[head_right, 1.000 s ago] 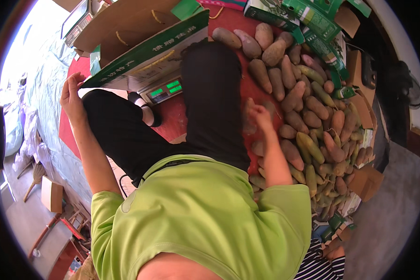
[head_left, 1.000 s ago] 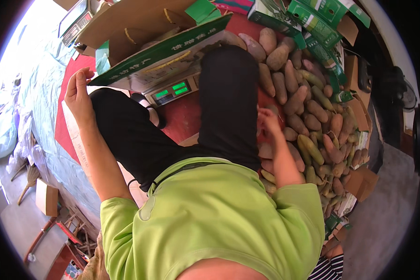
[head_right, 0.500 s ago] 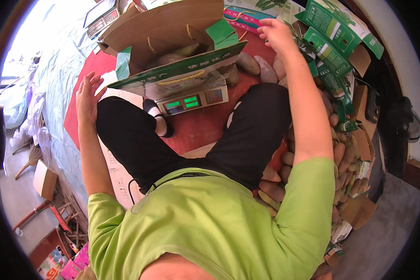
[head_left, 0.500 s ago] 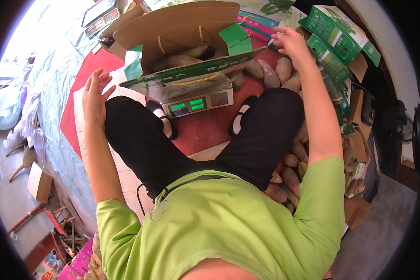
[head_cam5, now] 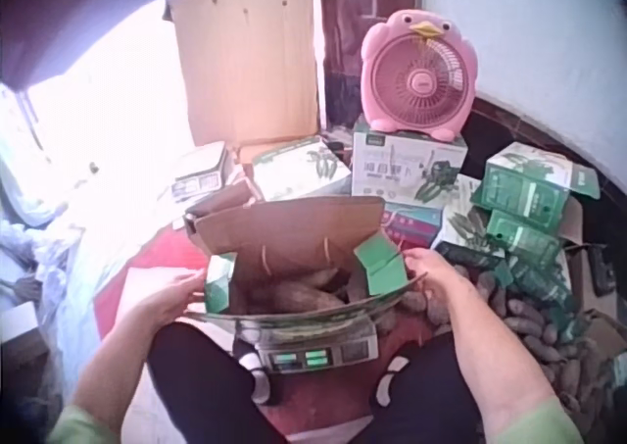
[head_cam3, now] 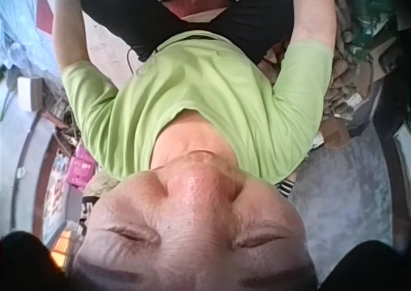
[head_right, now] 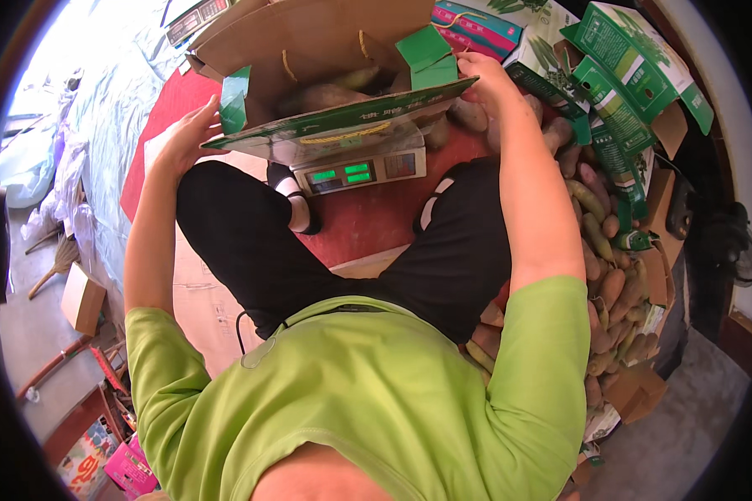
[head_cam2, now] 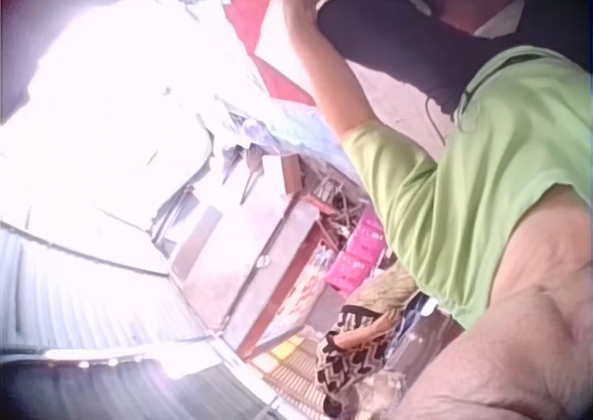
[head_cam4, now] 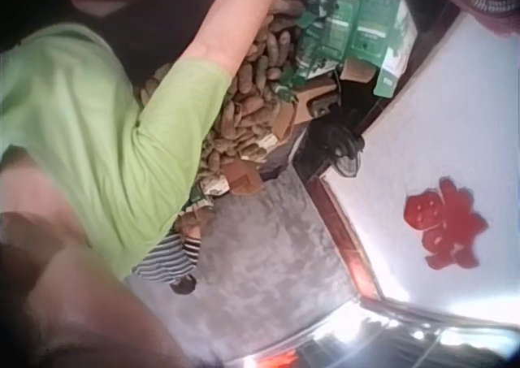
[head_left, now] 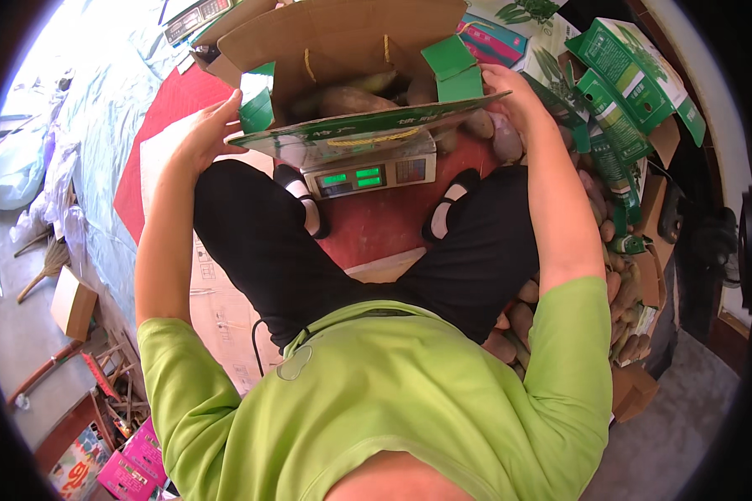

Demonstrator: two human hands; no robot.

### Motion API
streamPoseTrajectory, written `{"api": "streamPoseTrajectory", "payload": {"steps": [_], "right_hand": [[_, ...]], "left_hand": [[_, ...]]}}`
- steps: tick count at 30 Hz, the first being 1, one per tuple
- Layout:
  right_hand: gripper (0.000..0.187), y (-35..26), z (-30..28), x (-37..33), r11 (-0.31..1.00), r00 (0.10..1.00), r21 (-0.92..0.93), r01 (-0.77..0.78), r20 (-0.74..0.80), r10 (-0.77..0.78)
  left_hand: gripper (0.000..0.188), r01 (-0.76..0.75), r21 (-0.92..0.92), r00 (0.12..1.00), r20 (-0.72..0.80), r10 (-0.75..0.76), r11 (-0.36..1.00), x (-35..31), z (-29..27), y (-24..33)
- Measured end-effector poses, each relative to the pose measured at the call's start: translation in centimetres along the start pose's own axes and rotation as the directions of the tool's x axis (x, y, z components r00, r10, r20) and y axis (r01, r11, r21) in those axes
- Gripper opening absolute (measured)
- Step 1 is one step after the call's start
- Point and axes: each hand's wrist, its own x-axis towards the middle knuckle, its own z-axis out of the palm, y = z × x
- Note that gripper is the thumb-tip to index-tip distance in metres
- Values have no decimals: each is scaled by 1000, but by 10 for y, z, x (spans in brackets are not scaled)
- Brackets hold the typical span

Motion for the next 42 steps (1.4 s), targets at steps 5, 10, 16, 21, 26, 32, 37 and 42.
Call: {"api": "streamPoseTrajectory", "payload": {"steps": [5,10,16,21,26,32,37,42], "right_hand": [[33,4,2,7,996,999,76,39,28,-42],[33,7,-11,15,997,994,64,51,89,-57],[38,4,-6,20,997,991,49,65,118,-70],[47,-8,2,11,999,998,51,-10,59,7],[50,-11,4,13,1000,999,-3,13,51,-13],[49,-27,12,9,999,997,21,-28,78,27],[48,-33,20,21,993,987,119,18,156,-36],[50,-50,25,7,994,996,87,61,58,-66]], "left_hand": [[63,85,13,996,-22,-85,996,20,-6,-7],[56,107,54,990,-101,-101,993,23,-4,-7],[55,108,18,988,-116,-105,994,17,0,-7],[67,91,47,995,-56,-88,995,21,-3,-10],[71,21,137,999,-32,-17,990,33,-11,-15],[71,-16,-11,1000,-16,16,1000,41,-12,-28],[58,-38,-93,991,-128,26,995,51,-20,-48],[55,-130,-336,979,-193,67,933,62,-15,-56]]}}
